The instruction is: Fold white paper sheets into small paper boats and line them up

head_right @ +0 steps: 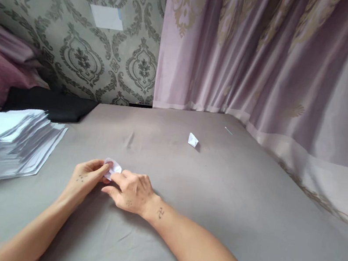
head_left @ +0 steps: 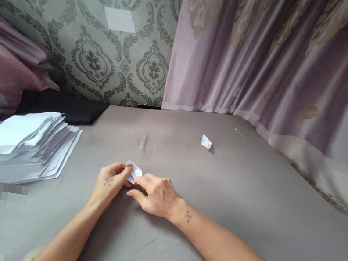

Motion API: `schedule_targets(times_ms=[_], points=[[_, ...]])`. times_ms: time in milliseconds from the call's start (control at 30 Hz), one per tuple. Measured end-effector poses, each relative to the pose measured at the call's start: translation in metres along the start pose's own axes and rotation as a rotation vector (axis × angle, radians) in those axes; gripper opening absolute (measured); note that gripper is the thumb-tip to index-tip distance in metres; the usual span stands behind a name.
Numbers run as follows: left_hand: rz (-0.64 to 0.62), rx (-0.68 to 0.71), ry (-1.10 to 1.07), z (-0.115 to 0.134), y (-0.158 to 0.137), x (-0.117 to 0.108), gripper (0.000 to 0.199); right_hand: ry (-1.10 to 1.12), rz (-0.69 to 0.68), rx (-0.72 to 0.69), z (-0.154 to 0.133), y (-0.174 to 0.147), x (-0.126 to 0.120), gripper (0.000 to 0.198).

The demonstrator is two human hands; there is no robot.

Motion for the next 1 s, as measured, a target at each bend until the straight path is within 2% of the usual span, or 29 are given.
schedule_targets(times_ms=[133, 333, 433, 600, 633, 767, 1000], points=[[0.024, -0.059, -0.022, -0.004, 0.002, 0.000, 0.035, -0.178, -0.064, -0.071, 0.003, -0.001, 0.005, 0.027], [-0.027, -0.123, 0.010, -0.007, 0.004, -0.001, 0.040, -0.195, -0.098, -0.060, 0.010, 0.002, 0.006, 0.024], [-0.024, -0.228, -0.098, -0.001, 0.002, -0.002, 0.047, -0.220, -0.067, 0.073, 0.035, 0.008, -0.007, 0.025], [-0.018, -0.277, -0.142, 0.005, 0.003, -0.002, 0.042, -0.316, 0.093, 0.549, 0.105, 0.018, -0.046, 0.036], [-0.018, -0.273, -0.137, 0.004, 0.003, -0.002, 0.039, -0.330, 0.107, 0.594, 0.117, 0.019, -0.053, 0.037], [-0.021, -0.271, -0.128, -0.004, 0.007, -0.001, 0.035, -0.358, 0.113, 0.682, 0.145, 0.018, -0.069, 0.040], [-0.026, -0.251, -0.143, -0.009, 0.009, -0.003, 0.039, -0.361, 0.057, 0.765, 0.157, 0.022, -0.067, 0.044]])
Point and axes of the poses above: each hand's wrist, its own y-axis towards the middle knuckle, its own x-axis out of the palm, z = x × y, the point moved 2 cm from there along y, towards the middle knuckle
